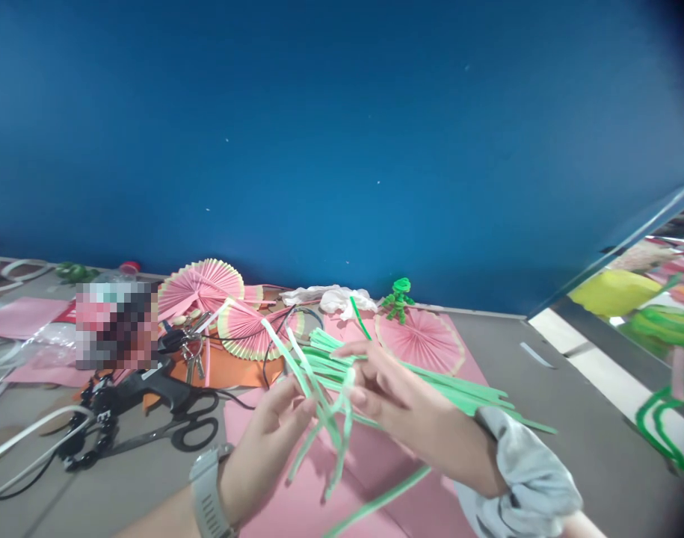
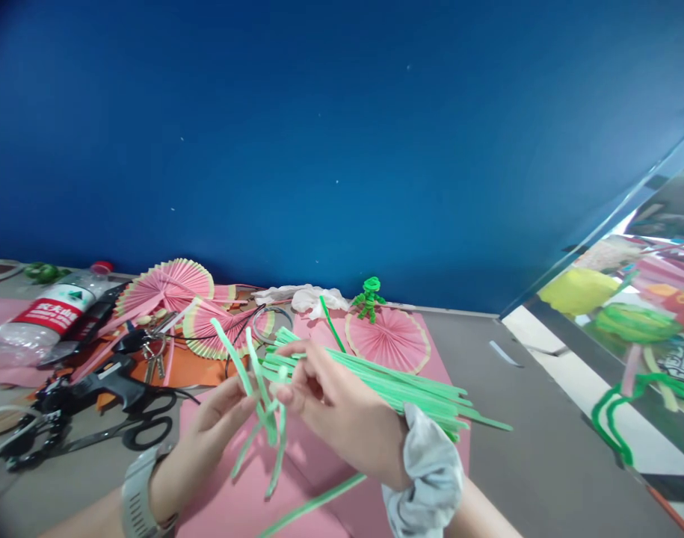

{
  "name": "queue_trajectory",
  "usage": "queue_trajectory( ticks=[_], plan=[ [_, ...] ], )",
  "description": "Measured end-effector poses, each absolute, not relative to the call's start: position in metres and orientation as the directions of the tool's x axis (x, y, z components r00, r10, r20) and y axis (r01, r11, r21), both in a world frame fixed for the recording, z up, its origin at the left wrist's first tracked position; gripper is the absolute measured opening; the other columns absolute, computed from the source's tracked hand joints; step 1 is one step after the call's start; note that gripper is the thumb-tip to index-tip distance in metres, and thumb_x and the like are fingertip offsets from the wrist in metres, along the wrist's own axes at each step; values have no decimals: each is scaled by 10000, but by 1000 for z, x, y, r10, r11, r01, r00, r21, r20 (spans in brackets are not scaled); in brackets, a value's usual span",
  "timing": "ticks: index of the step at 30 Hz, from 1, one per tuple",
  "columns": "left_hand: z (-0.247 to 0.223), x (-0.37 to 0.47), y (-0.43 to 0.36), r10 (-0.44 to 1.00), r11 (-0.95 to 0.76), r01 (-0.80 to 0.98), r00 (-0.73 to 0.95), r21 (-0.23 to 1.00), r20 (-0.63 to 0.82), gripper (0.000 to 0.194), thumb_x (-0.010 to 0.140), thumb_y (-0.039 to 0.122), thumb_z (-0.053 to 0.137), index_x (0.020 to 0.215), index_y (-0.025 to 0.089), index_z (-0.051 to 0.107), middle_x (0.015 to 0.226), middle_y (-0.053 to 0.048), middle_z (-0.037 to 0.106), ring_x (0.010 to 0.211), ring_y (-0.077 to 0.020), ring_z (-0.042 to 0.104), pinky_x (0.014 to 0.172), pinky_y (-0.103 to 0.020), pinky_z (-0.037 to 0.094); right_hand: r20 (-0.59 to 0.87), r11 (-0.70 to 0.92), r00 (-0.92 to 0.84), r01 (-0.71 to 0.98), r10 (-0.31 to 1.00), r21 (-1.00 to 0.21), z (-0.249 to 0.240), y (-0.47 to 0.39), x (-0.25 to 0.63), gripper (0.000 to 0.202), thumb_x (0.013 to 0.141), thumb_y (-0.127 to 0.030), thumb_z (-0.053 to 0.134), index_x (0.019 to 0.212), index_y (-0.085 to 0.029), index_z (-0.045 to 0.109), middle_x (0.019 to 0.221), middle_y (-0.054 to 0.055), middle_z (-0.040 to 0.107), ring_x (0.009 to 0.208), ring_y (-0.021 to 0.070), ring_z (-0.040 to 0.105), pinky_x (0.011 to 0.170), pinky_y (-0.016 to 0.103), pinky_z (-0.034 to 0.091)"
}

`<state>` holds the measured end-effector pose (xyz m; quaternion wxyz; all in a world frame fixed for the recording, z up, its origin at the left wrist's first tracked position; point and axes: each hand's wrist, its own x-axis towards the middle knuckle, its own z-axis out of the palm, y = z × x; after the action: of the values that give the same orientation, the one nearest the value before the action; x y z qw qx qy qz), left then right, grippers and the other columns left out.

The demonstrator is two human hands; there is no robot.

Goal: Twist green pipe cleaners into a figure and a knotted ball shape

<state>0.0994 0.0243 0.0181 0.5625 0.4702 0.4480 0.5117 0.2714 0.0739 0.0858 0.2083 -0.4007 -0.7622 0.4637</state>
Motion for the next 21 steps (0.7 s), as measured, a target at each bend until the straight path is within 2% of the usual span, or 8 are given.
queue_trajectory(
  ticks=[2,5,6,8,10,14,16,21],
  plan=[
    [22,99,24,998,-14,-200,-69,980,0,164,841,292,520,969,236,605,930,-23,632,883,-184,548,833,-282,410,-20,188,-560,311,828,-931,77,74,270,408,842,-449,486,1162,-206,415,871,13,468,743,130,475,662,253,422],
    [24,100,22,967,-32,-203,-253,979,-21,125,817,307,555,907,235,604,815,-2,626,763,-161,561,727,-236,444,-111,94,-650,273,752,-958,63,72,264,607,708,-438,661,1206,-212,398,1095,71,480,996,200,486,864,339,414],
    [25,101,21,958,-19,-207,-283,978,-41,116,805,317,570,880,235,604,784,6,619,731,-150,560,700,-221,448,-136,89,-677,287,723,-954,58,70,261,626,673,-411,702,1196,-217,417,1077,63,506,1001,207,491,899,359,396],
    [27,101,20,950,25,-226,-297,974,-94,119,790,342,586,843,236,599,732,21,599,685,-130,555,665,-200,451,-119,93,-701,256,703,-962,49,64,252,418,739,-383,646,1097,-228,499,987,36,552,941,197,524,882,368,405],
    [29,100,21,946,73,-261,-287,963,-149,141,790,365,580,834,231,589,702,27,580,653,-116,549,637,-193,453,-142,6,-711,202,689,-979,40,56,242,243,810,-391,556,956,-197,541,886,29,575,847,172,546,805,339,439],
    [33,93,29,919,73,-314,-349,946,-186,176,773,374,596,744,207,547,631,50,508,589,-86,508,555,-161,437,-155,-137,-709,83,688,-987,30,47,230,345,872,-469,421,709,-169,467,598,-18,476,575,110,485,627,274,434],
    [34,90,32,918,37,-344,-360,938,-168,192,769,362,603,707,202,515,606,63,472,559,-72,483,532,-148,426,-160,-160,-718,68,677,-985,28,47,230,353,865,-487,428,732,-165,479,627,-18,470,567,103,481,621,268,432],
    [34,92,30,941,112,-428,-245,897,-235,175,769,370,596,768,222,503,545,79,476,431,-66,463,422,-157,400,-169,-227,-727,19,665,-974,30,50,231,310,834,-455,512,1022,-209,507,907,28,542,827,147,543,788,304,433]
  ],
)
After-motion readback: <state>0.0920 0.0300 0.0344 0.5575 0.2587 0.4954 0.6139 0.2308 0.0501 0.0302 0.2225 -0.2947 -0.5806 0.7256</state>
